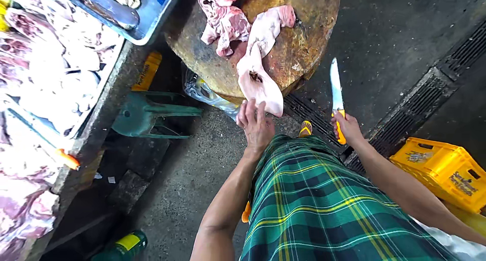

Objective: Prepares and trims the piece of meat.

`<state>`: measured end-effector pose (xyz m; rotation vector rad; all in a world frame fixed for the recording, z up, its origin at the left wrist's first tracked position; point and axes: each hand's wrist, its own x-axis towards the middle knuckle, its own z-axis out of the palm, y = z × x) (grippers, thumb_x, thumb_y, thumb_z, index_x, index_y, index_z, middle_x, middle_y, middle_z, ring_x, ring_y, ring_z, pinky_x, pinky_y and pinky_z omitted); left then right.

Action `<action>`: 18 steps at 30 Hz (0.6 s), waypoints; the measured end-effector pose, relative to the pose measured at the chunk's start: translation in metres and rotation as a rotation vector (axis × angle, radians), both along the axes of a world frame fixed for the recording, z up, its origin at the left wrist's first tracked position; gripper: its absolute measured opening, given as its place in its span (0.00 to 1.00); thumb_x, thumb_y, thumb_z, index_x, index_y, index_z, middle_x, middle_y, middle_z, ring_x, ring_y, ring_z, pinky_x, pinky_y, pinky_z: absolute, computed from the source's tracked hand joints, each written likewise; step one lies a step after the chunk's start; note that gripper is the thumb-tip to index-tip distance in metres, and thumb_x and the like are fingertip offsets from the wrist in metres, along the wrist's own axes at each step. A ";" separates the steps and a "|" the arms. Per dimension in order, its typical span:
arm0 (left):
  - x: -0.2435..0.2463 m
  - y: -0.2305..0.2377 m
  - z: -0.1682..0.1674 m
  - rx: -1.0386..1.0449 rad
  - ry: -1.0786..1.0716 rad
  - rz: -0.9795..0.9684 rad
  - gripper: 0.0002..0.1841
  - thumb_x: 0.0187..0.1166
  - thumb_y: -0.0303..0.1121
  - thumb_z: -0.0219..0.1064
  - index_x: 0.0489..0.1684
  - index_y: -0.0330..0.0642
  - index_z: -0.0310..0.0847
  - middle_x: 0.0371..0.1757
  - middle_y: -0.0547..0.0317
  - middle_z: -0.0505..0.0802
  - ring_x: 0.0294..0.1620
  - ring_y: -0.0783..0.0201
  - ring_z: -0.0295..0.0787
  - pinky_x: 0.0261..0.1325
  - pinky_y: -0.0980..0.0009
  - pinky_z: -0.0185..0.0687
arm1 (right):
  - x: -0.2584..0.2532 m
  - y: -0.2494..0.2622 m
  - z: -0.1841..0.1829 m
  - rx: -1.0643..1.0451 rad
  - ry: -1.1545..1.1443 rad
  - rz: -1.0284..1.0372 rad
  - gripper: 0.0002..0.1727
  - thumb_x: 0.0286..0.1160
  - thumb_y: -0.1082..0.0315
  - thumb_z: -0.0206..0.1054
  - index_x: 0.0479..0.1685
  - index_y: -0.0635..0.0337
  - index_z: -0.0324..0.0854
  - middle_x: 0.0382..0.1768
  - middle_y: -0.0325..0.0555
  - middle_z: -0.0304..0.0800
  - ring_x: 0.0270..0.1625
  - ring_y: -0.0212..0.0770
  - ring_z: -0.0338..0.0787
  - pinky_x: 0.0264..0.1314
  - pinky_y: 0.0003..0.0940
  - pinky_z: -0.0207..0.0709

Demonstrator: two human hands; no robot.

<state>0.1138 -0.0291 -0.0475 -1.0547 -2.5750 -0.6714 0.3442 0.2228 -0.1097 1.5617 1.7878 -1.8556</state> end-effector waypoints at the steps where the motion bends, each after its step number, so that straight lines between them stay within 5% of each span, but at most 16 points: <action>1: -0.002 -0.005 0.004 0.053 -0.115 0.046 0.28 0.68 0.37 0.74 0.71 0.42 0.81 0.77 0.38 0.80 0.83 0.36 0.68 0.81 0.37 0.61 | 0.006 -0.008 0.005 0.080 -0.011 0.002 0.35 0.81 0.30 0.58 0.54 0.56 0.83 0.26 0.43 0.84 0.21 0.42 0.85 0.27 0.45 0.86; 3: -0.006 -0.015 0.018 0.237 -0.555 0.184 0.32 0.68 0.30 0.71 0.76 0.31 0.72 0.75 0.40 0.80 0.79 0.50 0.74 0.80 0.53 0.73 | 0.006 -0.023 0.018 0.222 -0.027 0.037 0.30 0.81 0.36 0.63 0.56 0.56 0.85 0.31 0.45 0.92 0.29 0.44 0.93 0.38 0.50 0.91; 4: -0.009 -0.020 0.020 0.361 -0.826 0.237 0.30 0.73 0.29 0.66 0.77 0.31 0.67 0.70 0.46 0.84 0.70 0.59 0.83 0.72 0.60 0.81 | 0.003 -0.030 0.023 0.280 -0.027 0.059 0.29 0.81 0.38 0.65 0.60 0.55 0.84 0.34 0.47 0.94 0.32 0.46 0.95 0.40 0.52 0.91; 6: -0.015 -0.024 0.015 0.576 -1.299 0.269 0.22 0.86 0.34 0.57 0.75 0.32 0.68 0.58 0.47 0.91 0.53 0.58 0.92 0.58 0.60 0.89 | -0.008 -0.044 0.035 0.282 -0.002 0.105 0.36 0.81 0.40 0.66 0.83 0.49 0.71 0.40 0.53 0.91 0.32 0.50 0.91 0.39 0.57 0.87; 7: -0.017 -0.020 0.012 0.614 -1.416 0.254 0.21 0.90 0.39 0.56 0.72 0.33 0.72 0.54 0.47 0.92 0.48 0.58 0.93 0.54 0.60 0.90 | -0.019 -0.050 0.040 0.247 0.025 0.116 0.38 0.82 0.38 0.64 0.85 0.50 0.69 0.38 0.53 0.89 0.30 0.49 0.89 0.36 0.55 0.87; 9: -0.020 -0.008 0.009 0.600 -1.487 0.181 0.20 0.90 0.43 0.59 0.64 0.35 0.76 0.46 0.52 0.94 0.42 0.61 0.92 0.49 0.63 0.90 | -0.043 -0.063 0.050 0.188 0.091 0.124 0.28 0.85 0.41 0.62 0.63 0.57 0.83 0.29 0.47 0.90 0.28 0.45 0.90 0.37 0.50 0.88; 12: -0.017 0.014 0.012 0.607 -1.545 0.168 0.11 0.87 0.33 0.63 0.53 0.33 0.79 0.37 0.51 0.93 0.36 0.60 0.91 0.43 0.64 0.89 | -0.069 -0.080 0.066 -0.013 0.269 0.113 0.25 0.90 0.52 0.59 0.79 0.53 0.78 0.33 0.44 0.93 0.27 0.40 0.91 0.33 0.39 0.91; 14: -0.017 0.023 0.016 0.619 -1.607 0.166 0.09 0.85 0.31 0.65 0.51 0.33 0.81 0.36 0.50 0.94 0.36 0.61 0.92 0.43 0.65 0.90 | -0.081 -0.091 0.071 -0.226 0.360 0.009 0.30 0.95 0.42 0.45 0.83 0.49 0.71 0.28 0.43 0.85 0.21 0.38 0.83 0.22 0.34 0.83; 16: -0.018 0.025 0.015 0.647 -1.681 0.176 0.09 0.85 0.30 0.65 0.52 0.34 0.81 0.37 0.50 0.94 0.36 0.61 0.92 0.41 0.66 0.89 | -0.090 -0.102 0.072 -0.427 0.444 -0.098 0.40 0.89 0.30 0.29 0.75 0.48 0.71 0.24 0.39 0.80 0.19 0.35 0.79 0.20 0.30 0.78; 18: -0.019 0.026 0.011 0.662 -1.723 0.195 0.09 0.86 0.30 0.64 0.53 0.34 0.80 0.38 0.49 0.94 0.37 0.60 0.92 0.42 0.66 0.89 | -0.098 -0.110 0.072 -0.565 0.520 -0.213 0.40 0.89 0.30 0.32 0.72 0.48 0.76 0.23 0.39 0.78 0.19 0.35 0.77 0.20 0.29 0.77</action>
